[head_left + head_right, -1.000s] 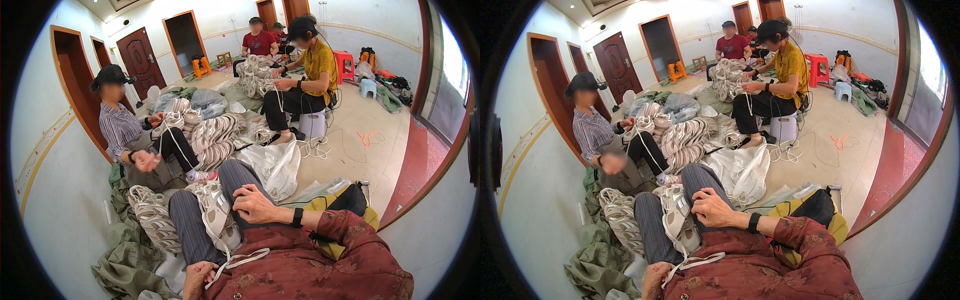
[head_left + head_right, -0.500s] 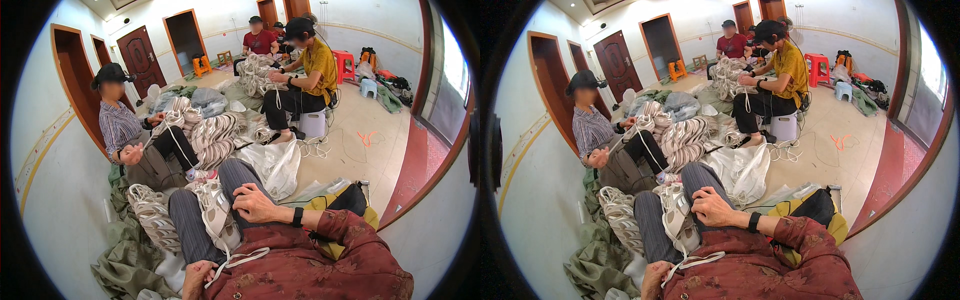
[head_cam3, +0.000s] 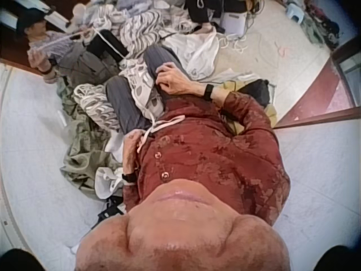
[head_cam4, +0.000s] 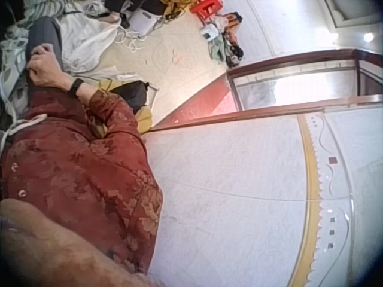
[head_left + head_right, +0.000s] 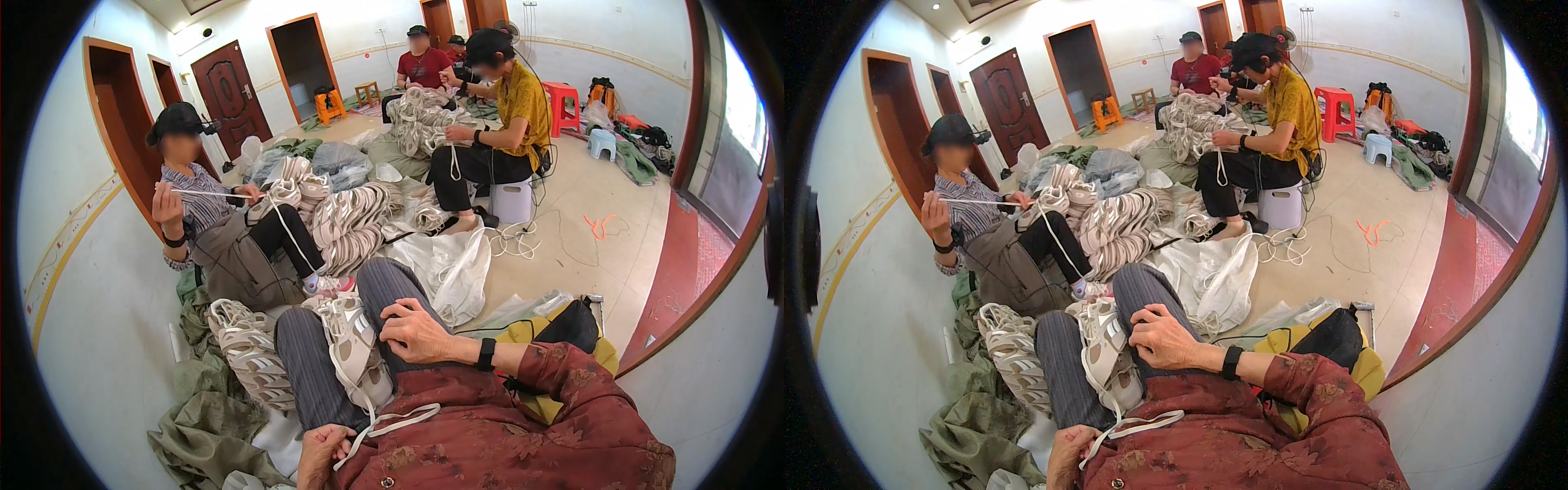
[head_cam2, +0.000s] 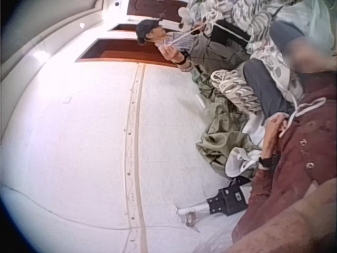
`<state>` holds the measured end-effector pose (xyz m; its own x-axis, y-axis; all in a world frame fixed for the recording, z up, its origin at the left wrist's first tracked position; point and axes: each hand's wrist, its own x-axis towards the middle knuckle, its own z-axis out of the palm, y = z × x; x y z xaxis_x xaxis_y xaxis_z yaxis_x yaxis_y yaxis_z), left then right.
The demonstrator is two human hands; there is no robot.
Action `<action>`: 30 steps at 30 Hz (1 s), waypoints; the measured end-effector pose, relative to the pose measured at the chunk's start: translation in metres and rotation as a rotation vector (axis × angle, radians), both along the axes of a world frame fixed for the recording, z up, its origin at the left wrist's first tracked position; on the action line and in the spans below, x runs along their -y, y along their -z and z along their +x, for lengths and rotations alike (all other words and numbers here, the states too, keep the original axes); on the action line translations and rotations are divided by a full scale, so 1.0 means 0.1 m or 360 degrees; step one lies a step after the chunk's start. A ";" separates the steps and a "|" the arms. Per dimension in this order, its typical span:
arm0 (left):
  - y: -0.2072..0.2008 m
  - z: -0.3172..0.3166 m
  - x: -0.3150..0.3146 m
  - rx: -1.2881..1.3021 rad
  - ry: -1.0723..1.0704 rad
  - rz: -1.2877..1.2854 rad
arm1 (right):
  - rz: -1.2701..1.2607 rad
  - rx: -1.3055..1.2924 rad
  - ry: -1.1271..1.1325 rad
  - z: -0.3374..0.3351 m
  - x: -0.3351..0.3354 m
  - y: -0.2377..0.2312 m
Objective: Manually assembling white shoe upper components using white string or laces while sitting with others in a production area.
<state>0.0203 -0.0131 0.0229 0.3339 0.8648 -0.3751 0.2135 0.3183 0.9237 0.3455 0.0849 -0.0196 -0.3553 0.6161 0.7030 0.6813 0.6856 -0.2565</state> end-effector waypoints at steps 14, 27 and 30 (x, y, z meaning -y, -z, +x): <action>0.41 -0.16 -0.18 0.0048 -0.0021 -0.0117 | -0.0007 0.0012 -0.0005 0.00 0.00 -0.01; 0.44 -0.19 -0.19 0.0119 -0.0004 -0.0125 | 0.0006 0.0006 0.0008 0.00 0.01 -0.02; 0.39 -0.15 -0.18 0.0130 -0.0007 -0.0136 | 0.0006 0.0011 0.0007 0.00 0.01 -0.02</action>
